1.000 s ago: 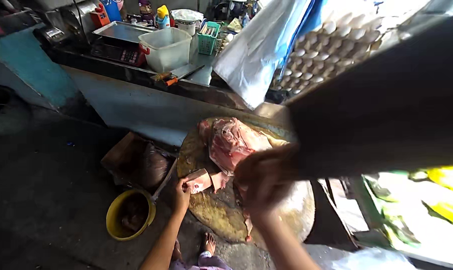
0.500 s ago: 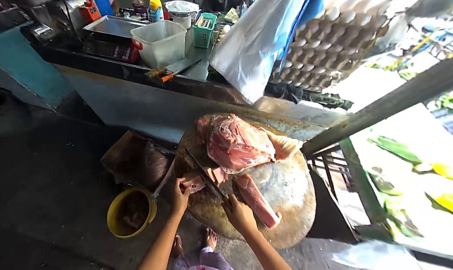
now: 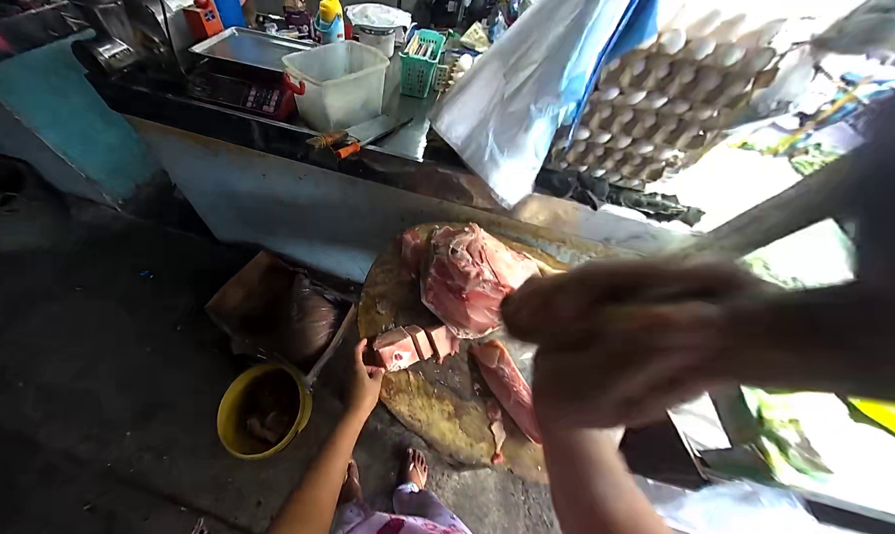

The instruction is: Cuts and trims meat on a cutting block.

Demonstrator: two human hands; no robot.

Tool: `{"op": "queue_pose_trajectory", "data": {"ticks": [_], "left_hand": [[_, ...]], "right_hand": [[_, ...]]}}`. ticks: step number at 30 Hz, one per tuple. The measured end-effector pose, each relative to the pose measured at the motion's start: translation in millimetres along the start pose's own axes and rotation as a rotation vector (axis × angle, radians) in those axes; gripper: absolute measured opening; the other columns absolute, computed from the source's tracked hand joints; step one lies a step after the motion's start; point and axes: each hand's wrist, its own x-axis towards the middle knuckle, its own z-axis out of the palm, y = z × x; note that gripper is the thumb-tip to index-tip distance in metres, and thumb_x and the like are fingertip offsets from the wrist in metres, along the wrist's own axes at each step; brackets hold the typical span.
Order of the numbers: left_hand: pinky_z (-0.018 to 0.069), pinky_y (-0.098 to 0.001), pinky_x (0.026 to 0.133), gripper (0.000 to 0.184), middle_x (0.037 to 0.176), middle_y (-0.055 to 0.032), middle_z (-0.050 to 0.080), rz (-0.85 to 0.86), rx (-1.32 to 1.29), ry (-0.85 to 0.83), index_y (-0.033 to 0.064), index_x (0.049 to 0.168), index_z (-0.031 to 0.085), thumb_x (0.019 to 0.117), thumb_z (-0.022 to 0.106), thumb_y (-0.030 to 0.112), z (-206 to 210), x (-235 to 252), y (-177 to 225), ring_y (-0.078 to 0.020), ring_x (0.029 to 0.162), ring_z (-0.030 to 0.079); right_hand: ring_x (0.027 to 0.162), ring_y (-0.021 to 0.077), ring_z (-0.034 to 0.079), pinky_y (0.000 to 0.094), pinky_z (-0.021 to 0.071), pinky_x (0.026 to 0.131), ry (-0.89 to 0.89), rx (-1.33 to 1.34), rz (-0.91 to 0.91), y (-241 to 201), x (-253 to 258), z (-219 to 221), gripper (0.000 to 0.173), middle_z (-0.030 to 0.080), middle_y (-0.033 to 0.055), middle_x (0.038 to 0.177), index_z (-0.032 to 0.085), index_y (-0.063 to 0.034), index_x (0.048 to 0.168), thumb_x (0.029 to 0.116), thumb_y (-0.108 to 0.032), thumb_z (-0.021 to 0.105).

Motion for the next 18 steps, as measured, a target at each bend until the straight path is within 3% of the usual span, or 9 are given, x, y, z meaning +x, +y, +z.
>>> {"op": "queue_pose_trajectory", "data": {"ticks": [2,3,4,5,6,9,12,15,18], "left_hand": [[0.0589,-0.0422,0.092,0.077,0.154,-0.0288,0.041,-0.003,0.025,0.007,-0.0023,0.157,0.028,0.0905,0.067,-0.005,-7.3,-2.6,-6.2,-0.0324,0.107,0.07],[0.0576,-0.0422,0.095,0.078,0.154,-0.0293,0.041,-0.002,0.044,0.003,-0.0038,0.157,0.027,0.0901,0.068,-0.004,-11.6,-4.6,-6.8,-0.0332,0.111,0.068],[0.0545,-0.0428,0.101,0.08,0.155,-0.0284,0.04,-0.026,0.061,-0.017,-0.0037,0.157,0.026,0.0905,0.07,-0.002,-13.2,-7.0,-4.9,-0.0342,0.12,0.064],[0.0536,-0.0434,0.102,0.081,0.156,-0.0275,0.04,-0.042,0.083,-0.037,-0.0032,0.158,0.026,0.0907,0.071,0.0,-12.2,-12.2,-4.9,-0.0346,0.123,0.063],[0.0522,-0.0436,0.104,0.081,0.156,-0.0264,0.04,-0.031,0.11,-0.048,-0.0024,0.158,0.027,0.0905,0.072,0.001,-12.2,-13.9,-3.4,-0.0341,0.125,0.061],[0.0401,-0.0429,0.117,0.083,0.158,-0.0249,0.039,0.04,0.191,-0.085,-0.0001,0.159,0.03,0.0894,0.075,0.008,-2.9,-17.7,4.5,-0.0338,0.142,0.047],[0.0382,-0.0433,0.118,0.086,0.159,-0.0254,0.036,0.057,0.341,-0.072,0.0053,0.158,0.036,0.0855,0.079,0.016,13.2,-6.7,11.7,-0.0353,0.144,0.043],[0.0414,-0.0481,0.115,0.084,0.15,-0.0267,0.048,0.036,0.368,-0.001,0.0017,0.157,0.037,0.0835,0.077,0.01,16.3,6.8,14.4,-0.0378,0.138,0.05],[0.0484,-0.0514,0.107,0.074,0.132,-0.0296,0.06,-0.024,0.161,0.132,-0.006,0.149,0.04,0.0842,0.074,0.002,-9.4,35.2,-1.4,-0.0395,0.124,0.06]], "right_hand": [[0.055,0.0141,0.06,0.0347,0.0548,0.054,-0.237,-0.369,0.428,43.2,-118.3,-22.4,0.033,0.059,0.0033,0.066,0.059,0.0028,0.106,0.1057,-0.029,0.054],[0.062,0.0264,0.066,0.0447,0.057,0.062,-0.501,-0.612,0.753,56.2,-164.3,-31.1,0.037,0.065,0.0136,0.072,0.06,0.0064,0.116,0.1042,-0.028,0.055],[0.087,0.0376,0.072,0.0552,0.0576,0.081,-0.804,-0.761,1.109,69.4,-191.8,-34.3,0.044,0.071,0.0219,0.093,0.055,0.0009,0.133,0.1075,-0.035,0.051],[0.105,0.0417,0.07,0.0596,0.0541,0.092,-0.994,-0.811,1.345,82.1,-213.3,-34.7,0.048,0.07,0.0243,0.109,0.048,-0.0036,0.141,0.1086,-0.039,0.048],[0.11,0.0426,0.069,0.0609,0.0528,0.094,-1.068,-0.818,1.448,89.7,-222.0,-31.7,0.048,0.07,0.0244,0.115,0.048,-0.0047,0.141,0.1082,-0.04,0.049],[0.11,0.0421,0.068,0.0606,0.0529,0.094,-1.083,-0.781,1.47,95.5,-216.9,-32.1,0.048,0.069,0.0243,0.115,0.052,-0.004,0.139,0.1071,-0.04,0.051],[0.11,0.0416,0.069,0.0609,0.0527,0.093,-1.09,-0.79,1.448,100.2,-209.2,-33.5,0.047,0.07,0.0236,0.115,0.053,-0.0062,0.138,0.1074,-0.042,0.05],[0.108,0.0409,0.069,0.0606,0.0527,0.092,-1.097,-0.83,1.413,97.0,-207.0,-47.8,0.049,0.072,0.0218,0.111,0.054,-0.0091,0.139,0.1064,-0.045,0.051],[0.097,0.0415,0.07,0.0616,0.0527,0.088,-0.975,-0.756,1.36,80.2,-207.9,-90.7,0.05,0.071,0.0226,0.101,0.058,-0.0059,0.136,0.1035,-0.043,0.058]]}}
